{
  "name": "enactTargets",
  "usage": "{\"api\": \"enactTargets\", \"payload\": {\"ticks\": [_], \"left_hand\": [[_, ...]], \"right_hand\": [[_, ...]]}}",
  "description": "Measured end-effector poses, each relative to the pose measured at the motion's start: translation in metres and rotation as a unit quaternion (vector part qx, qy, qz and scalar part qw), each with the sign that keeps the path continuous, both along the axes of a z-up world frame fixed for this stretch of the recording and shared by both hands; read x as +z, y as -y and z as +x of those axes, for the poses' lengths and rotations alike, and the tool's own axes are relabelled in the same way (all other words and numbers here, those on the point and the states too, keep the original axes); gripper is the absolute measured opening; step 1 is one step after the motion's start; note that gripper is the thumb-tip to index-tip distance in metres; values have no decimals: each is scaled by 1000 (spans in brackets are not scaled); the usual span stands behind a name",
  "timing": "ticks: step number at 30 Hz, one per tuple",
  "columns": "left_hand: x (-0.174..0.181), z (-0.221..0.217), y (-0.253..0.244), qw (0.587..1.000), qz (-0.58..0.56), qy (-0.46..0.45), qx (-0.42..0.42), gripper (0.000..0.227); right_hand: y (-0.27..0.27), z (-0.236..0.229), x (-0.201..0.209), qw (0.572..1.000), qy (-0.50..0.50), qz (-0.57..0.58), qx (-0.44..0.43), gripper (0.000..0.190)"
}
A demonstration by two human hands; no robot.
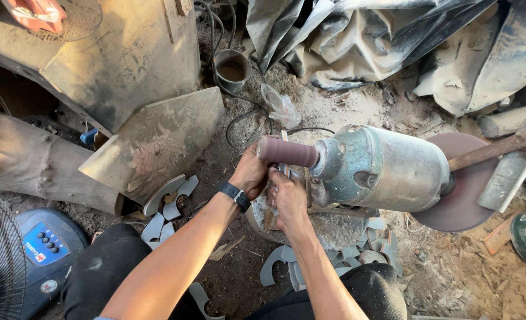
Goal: The person sits on the ground and uses a bench grinder to sand the edges of small, curved, light-grey plastic pieces. They handle the pieces one at a time, pressing them against the rotating sanding drum to smooth the edges.
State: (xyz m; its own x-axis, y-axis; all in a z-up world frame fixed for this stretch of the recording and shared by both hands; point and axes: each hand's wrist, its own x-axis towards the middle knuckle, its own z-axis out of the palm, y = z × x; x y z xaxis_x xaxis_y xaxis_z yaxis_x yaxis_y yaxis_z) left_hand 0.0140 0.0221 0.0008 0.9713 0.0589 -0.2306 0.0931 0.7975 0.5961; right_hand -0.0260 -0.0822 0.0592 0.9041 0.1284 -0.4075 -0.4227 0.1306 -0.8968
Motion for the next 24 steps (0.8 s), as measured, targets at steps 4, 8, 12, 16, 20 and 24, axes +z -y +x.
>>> {"api": "enactTargets", "payload": {"ticks": [4, 8, 12, 16, 20, 24], "left_hand": [[6, -2, -1, 1000, -25, -3, -2, 19], [14, -5, -5, 1000, 1, -11, -14, 18], [14, -3, -6, 1000, 9, -9, -13, 19], [8, -3, -6, 998, 53, -25, -22, 24], [-4, -9, -3, 999, 34, -24, -13, 32], [-12, -10, -3, 999, 45, -18, -13, 36]], "right_hand": [[-2, -5, 8, 1000, 5, -1, -6, 9], [-4, -5, 14, 1000, 4, -19, -1, 11], [-2, -2, 8, 1000, -9, -27, -7, 10], [4, -2, -6, 999, -34, -8, 3, 7], [9, -5, -18, 999, -34, 18, 0, 6], [14, -11, -18, 999, -6, 37, 23, 8]]}}
